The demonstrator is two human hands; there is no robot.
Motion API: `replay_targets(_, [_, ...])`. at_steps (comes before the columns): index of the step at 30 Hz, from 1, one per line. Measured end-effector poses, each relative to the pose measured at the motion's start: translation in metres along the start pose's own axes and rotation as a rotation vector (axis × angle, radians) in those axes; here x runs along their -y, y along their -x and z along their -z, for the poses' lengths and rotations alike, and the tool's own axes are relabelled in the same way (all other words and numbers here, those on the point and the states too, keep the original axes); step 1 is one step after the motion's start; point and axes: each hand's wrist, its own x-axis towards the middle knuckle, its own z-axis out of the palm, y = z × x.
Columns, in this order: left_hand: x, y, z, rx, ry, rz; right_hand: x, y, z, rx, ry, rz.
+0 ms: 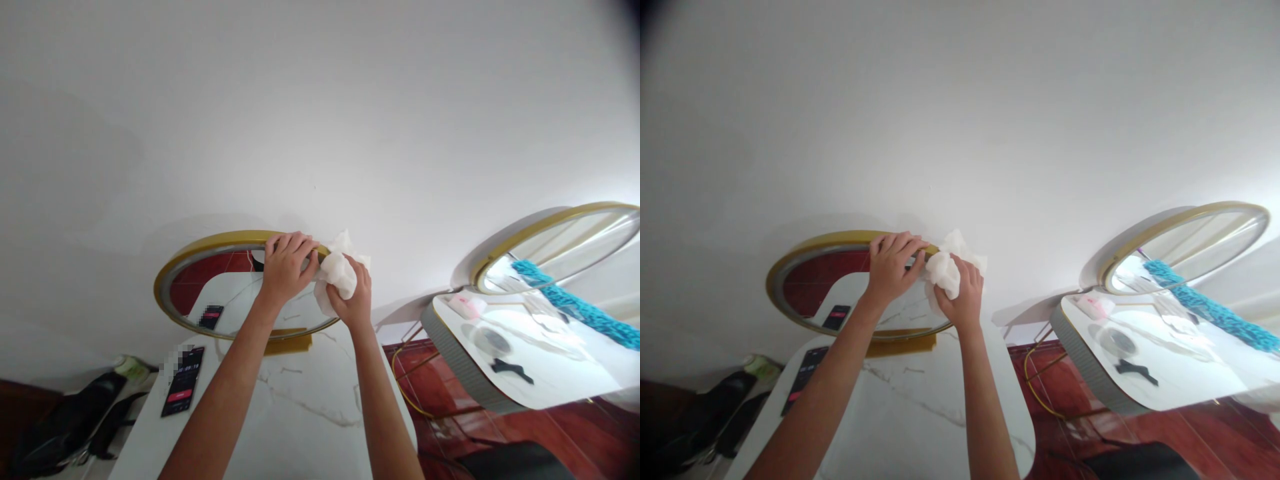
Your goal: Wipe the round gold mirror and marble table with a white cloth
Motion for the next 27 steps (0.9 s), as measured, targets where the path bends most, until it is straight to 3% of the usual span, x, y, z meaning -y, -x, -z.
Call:
replay_targets(11, [0.002, 0.0, -0.002, -0.015, 0.0, -0.007, -0.065, 0.062, -0.016, -0.157, -0.212, -0.373])
replay_targets(14, [0.002, 0.001, -0.003, -0.024, -0.003, -0.004, -0.057, 0.054, -0.013, -0.124, -0.175, -0.302])
replay_targets(22, [0.003, 0.001, -0.003, -0.018, 0.002, -0.013, 0.002, -0.001, 0.001, 0.035, 0.045, 0.015])
replay_targets(27, [0.004, 0.001, -0.003, -0.019, -0.007, -0.015, -0.011, 0.008, -0.002, 0.032, 0.061, -0.005])
